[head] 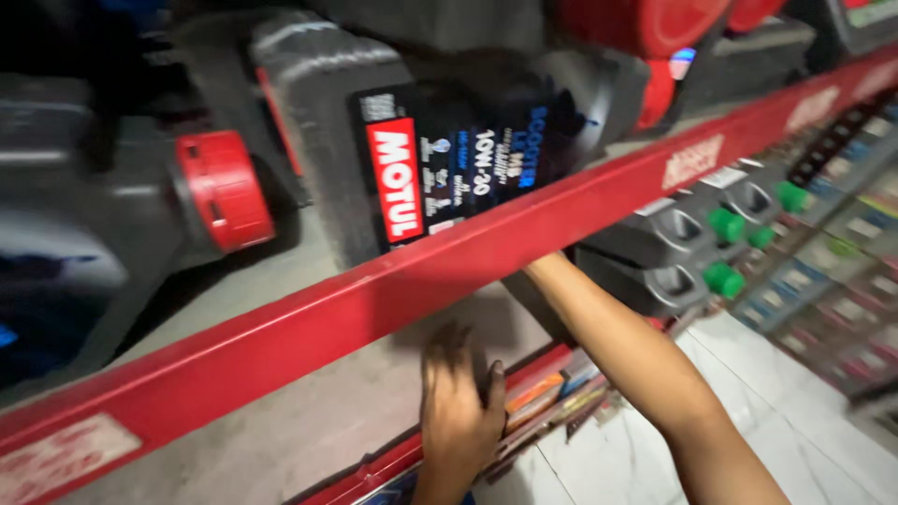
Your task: The person repeatedly picks up blue and white bottles of motor oil from a red metal shelf and places them onto a glass display counter. The person handles the bottles one by one, moving them from the shelf to the counter in a repetitive sequence.
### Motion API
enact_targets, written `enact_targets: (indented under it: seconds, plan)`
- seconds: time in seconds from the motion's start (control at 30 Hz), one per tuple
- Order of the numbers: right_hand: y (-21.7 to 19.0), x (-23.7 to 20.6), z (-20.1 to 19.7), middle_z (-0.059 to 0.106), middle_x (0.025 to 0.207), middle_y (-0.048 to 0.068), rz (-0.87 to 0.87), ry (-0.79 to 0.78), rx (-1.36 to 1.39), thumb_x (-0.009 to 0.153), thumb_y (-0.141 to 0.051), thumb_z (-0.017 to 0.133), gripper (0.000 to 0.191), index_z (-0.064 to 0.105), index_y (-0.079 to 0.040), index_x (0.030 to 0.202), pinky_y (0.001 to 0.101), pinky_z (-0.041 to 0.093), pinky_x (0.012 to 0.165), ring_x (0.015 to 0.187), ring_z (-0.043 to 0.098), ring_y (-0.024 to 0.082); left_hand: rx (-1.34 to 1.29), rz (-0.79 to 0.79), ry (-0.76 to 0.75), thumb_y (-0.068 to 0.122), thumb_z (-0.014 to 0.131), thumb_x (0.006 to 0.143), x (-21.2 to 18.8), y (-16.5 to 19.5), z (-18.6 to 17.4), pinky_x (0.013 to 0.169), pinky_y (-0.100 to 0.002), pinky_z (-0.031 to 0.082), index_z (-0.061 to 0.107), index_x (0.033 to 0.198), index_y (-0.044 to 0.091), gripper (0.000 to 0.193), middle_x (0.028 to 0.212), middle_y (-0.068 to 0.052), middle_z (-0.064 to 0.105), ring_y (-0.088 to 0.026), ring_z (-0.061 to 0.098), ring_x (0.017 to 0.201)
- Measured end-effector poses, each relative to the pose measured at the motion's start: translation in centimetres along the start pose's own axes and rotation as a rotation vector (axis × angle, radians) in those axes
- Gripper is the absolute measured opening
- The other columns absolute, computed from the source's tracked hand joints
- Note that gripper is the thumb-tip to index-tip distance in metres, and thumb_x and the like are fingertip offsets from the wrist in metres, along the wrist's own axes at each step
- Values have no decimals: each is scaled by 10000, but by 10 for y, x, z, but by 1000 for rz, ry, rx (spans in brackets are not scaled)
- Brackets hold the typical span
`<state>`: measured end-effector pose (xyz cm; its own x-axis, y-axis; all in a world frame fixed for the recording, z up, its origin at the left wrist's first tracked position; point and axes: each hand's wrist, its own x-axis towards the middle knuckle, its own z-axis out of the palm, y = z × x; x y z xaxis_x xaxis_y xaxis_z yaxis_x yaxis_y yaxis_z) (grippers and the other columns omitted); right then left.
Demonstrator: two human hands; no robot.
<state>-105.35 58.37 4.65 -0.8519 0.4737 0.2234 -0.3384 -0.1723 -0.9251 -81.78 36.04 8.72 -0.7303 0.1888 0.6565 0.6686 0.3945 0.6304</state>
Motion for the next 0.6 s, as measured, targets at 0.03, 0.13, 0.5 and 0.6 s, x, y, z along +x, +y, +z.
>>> enact_targets:
  seconds: [0.03, 0.13, 0.5, 0.6]
  plan:
    - [-14, -11, -4, 697, 1253, 132, -17, -5, -14, 866, -133, 716, 516, 597, 55, 1332, 352, 534, 985, 1119, 678, 214, -40, 29, 44, 172, 672, 913, -4, -1, 0, 1104, -521, 391, 516, 1364, -67, 534, 1411, -298, 511, -487, 478, 1314]
    - [-66, -58, -25, 703, 1245, 133, -92, -41, -55, 852, -128, 725, 528, 599, 60, 1329, 352, 546, 974, 1102, 691, 216, -195, 64, 182, 146, 649, 926, -22, -3, 6, 1156, -508, 381, 505, 1360, -65, 504, 1443, -292, 494, -465, 478, 1368]
    - [-127, -357, -210, 644, 1325, 227, -21, 536, -343, 712, -121, 769, 763, 514, 68, 1406, 375, 572, 955, 1160, 670, 282, -1205, -680, -939, 130, 639, 925, -122, -53, 178, 1061, -432, 426, 510, 1433, -83, 566, 1333, -210, 663, -302, 608, 1223]
    - [-97, -448, -233, 686, 1248, 237, 179, 831, -442, 735, -191, 839, 724, 553, 36, 1360, 356, 548, 950, 1116, 677, 275, -1139, -421, -1570, 169, 658, 940, -199, -44, 236, 1115, -356, 417, 473, 1489, -44, 618, 1358, -128, 685, -196, 618, 1277]
